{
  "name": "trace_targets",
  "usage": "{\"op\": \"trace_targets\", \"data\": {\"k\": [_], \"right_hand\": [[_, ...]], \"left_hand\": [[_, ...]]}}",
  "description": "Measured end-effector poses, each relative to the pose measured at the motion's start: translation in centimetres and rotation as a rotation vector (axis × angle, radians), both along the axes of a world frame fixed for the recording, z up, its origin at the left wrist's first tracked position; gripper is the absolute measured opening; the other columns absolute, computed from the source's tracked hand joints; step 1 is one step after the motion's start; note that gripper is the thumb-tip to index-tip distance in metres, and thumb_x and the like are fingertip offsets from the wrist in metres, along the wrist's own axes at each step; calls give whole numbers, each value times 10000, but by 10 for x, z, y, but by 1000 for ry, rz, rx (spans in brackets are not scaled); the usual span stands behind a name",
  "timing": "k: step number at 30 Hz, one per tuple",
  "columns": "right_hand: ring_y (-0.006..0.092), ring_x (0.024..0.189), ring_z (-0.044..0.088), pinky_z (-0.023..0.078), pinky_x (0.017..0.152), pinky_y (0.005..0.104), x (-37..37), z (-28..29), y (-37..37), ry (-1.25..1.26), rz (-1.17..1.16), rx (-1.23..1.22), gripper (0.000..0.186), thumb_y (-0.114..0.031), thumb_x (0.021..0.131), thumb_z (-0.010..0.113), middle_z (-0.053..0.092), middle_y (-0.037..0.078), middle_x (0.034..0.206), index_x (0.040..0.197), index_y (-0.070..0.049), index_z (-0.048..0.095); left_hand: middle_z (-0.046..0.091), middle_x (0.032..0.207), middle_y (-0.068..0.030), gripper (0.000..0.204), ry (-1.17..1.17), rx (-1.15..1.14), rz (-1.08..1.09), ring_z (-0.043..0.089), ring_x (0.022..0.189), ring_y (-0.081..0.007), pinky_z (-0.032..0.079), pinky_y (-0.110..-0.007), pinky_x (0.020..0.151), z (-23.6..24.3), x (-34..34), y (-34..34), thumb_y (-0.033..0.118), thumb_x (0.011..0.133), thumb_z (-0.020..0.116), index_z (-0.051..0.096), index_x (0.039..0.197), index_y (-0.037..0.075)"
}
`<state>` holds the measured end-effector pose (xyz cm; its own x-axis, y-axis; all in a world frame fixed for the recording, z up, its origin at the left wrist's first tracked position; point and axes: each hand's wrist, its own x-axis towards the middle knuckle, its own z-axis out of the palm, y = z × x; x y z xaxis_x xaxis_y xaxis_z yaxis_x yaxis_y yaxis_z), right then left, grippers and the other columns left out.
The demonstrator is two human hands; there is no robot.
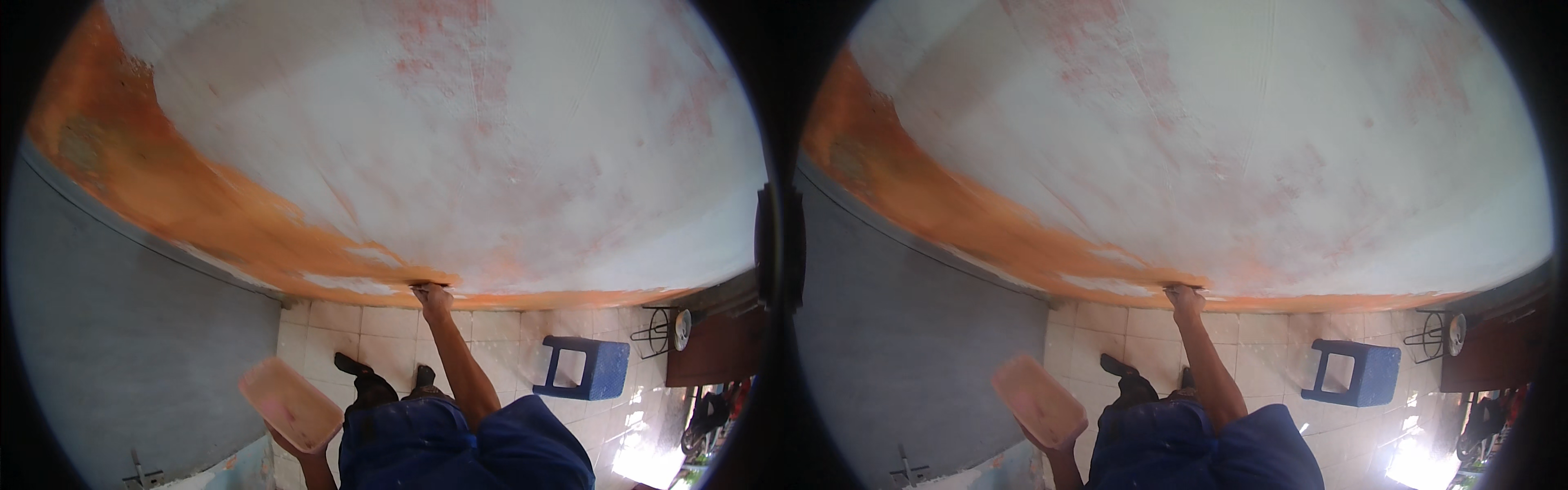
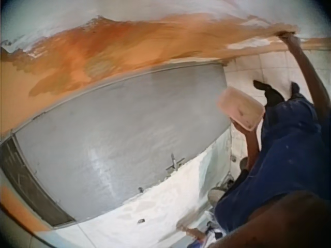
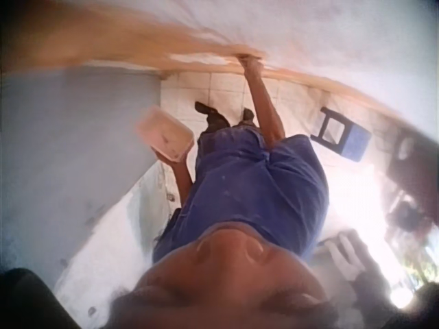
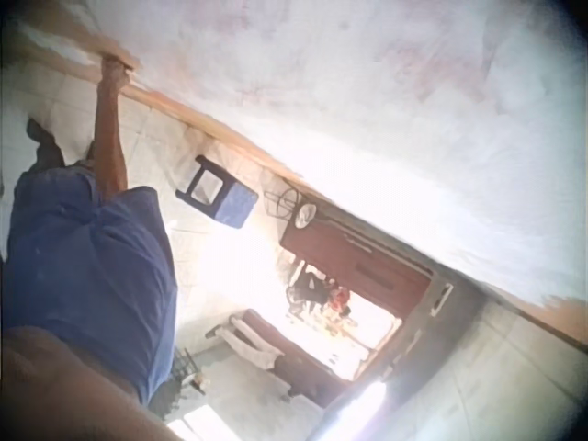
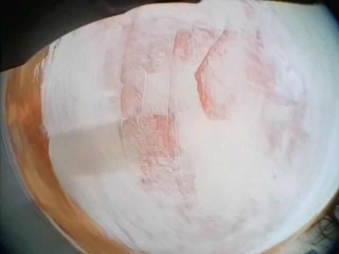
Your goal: The person applies plaster to a wall using a putty knife and a plastic container to hold the plaster mixture.
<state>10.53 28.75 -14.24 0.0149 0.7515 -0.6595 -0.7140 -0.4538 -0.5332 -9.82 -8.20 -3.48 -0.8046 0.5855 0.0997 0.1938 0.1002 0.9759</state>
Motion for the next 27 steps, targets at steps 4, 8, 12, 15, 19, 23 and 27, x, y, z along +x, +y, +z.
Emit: {"op": "trace_targets", "data": {"k": [4, 8, 12, 15, 19, 23, 27], "right_hand": [[235, 787, 652, 571, 707, 322, -2, 21, -3, -211, 45, 88, 154, 33, 766, 603, 640, 142, 887, 916, 66, 595], [318, 755, 657, 600, 698, 371, -2, 40, -5, -463, 132, 339, 115, 89, 792, 489, 608, 208, 902, 897, 121, 523], [319, 785, 658, 588, 734, 373, -9, 125, -13, -119, -35, 99, 117, 51, 807, 502, 610, 198, 898, 900, 119, 528], [261, 831, 643, 544, 787, 360, 15, 180, -34, -21, 106, 279, 194, -33, 807, 597, 613, 151, 960, 973, 68, 599], [306, 948, 611, 534, 850, 418, 39, 175, -76, 52, 108, 275, 279, 50, 803, 510, 588, 183, 1020, 1076, 108, 513], [310, 997, 588, 507, 880, 451, 42, 147, -134, 29, 127, 40, 366, 88, 810, 447, 557, 193, 1113, 1175, 114, 440], [299, 1049, 551, 486, 914, 447, 43, 93, -122, 126, 166, 86, 402, 96, 804, 439, 530, 178, 1168, 1205, 79, 447]], "left_hand": [[500, 1215, -76, 604, 69, -43, -4, 556, 1026, -261, 497, -435, 836, 14, 7, 5, 570, 905, 378, 354, 1340, 153], [518, 1192, -62, 584, 100, 54, -22, 561, 1016, -244, 500, -430, 819, 6, -5, 12, 560, 905, 394, 379, 1321, 150], [528, 1183, -58, 572, 83, 71, -16, 563, 1017, -239, 500, -428, 807, 13, -15, 19, 549, 903, 413, 399, 1308, 147], [532, 1182, -57, 567, -393, 290, -78, 562, 1020, -239, 499, -430, 807, 26, -21, 33, 543, 902, 424, 406, 1306, 145], [526, 1193, -61, 566, -1246, 647, -60, 561, 1023, -249, 501, -434, 814, 71, -2, 61, 532, 911, 411, 391, 1320, 141], [511, 1205, -68, 569, -299, 220, -81, 559, 1025, -259, 504, -435, 824, 22, -10, 35, 526, 925, 370, 360, 1338, 135], [500, 1203, -83, 577, -901, 499, -22, 561, 1013, -272, 522, -435, 807, 40, 1, 44, 506, 922, 377, 329, 1355, 128]]}}
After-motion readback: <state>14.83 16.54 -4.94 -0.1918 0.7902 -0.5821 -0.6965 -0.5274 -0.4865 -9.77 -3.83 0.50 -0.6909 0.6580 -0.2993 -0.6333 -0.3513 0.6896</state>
